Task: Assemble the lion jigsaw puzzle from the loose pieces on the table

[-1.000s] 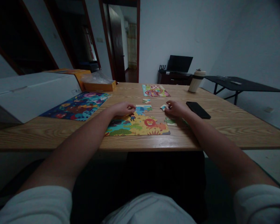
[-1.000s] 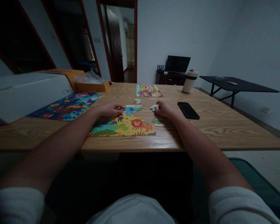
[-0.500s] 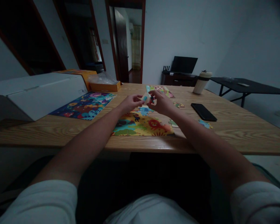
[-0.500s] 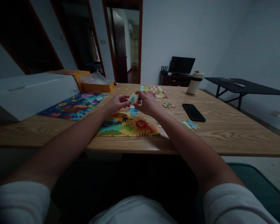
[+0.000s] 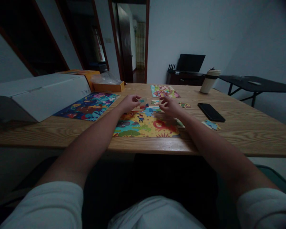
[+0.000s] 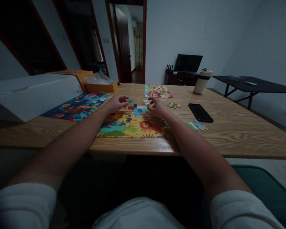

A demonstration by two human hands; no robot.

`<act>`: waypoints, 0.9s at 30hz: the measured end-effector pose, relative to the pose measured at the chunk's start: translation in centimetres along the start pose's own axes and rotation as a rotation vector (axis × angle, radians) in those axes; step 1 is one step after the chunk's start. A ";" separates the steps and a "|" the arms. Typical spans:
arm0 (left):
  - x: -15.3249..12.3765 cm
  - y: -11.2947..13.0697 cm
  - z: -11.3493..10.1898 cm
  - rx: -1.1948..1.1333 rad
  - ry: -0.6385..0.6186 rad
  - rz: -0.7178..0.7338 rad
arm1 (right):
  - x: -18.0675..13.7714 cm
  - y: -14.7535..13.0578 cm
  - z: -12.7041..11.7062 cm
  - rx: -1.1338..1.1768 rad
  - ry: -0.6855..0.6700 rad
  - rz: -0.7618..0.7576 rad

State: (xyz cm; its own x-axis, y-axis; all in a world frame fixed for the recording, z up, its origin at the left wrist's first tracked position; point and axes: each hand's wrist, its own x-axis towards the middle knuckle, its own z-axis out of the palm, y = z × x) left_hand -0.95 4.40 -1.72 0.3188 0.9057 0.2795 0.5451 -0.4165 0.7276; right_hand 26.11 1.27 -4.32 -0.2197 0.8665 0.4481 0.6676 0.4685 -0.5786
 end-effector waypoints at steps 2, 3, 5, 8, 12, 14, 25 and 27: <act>0.0 0.0 -0.2 0.074 -0.020 -0.001 | 0.0 0.0 0.1 -0.012 -0.015 -0.001; 0.0 -0.1 -0.3 0.117 -0.034 -0.004 | 0.1 0.1 0.2 -0.018 -0.019 0.001; 0.1 -0.4 -0.5 0.219 -0.070 -0.031 | 0.2 0.3 0.4 -0.027 -0.021 0.012; 0.2 -1.1 -0.8 0.372 -0.134 -0.070 | 0.2 0.7 0.7 -0.032 -0.037 0.024; 0.3 -1.6 -0.6 0.486 -0.186 -0.020 | 0.1 0.6 0.7 -0.052 -0.062 0.041; 0.3 -1.7 -0.4 0.529 -0.166 -0.008 | 0.0 0.3 0.6 -0.060 -0.067 0.048; 0.5 -1.1 0.3 0.677 -0.219 0.098 | -0.3 -0.3 0.6 -0.061 -0.087 0.054; 0.4 -1.1 0.2 0.673 -0.286 0.137 | -0.3 -0.3 0.6 -0.060 -0.089 0.049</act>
State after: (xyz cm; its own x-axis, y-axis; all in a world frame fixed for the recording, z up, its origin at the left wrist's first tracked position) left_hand -1.21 5.17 -2.53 0.5572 0.8244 0.0994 0.8140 -0.5659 0.1309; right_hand 25.59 0.98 -4.68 -0.2462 0.9011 0.3569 0.7202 0.4165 -0.5549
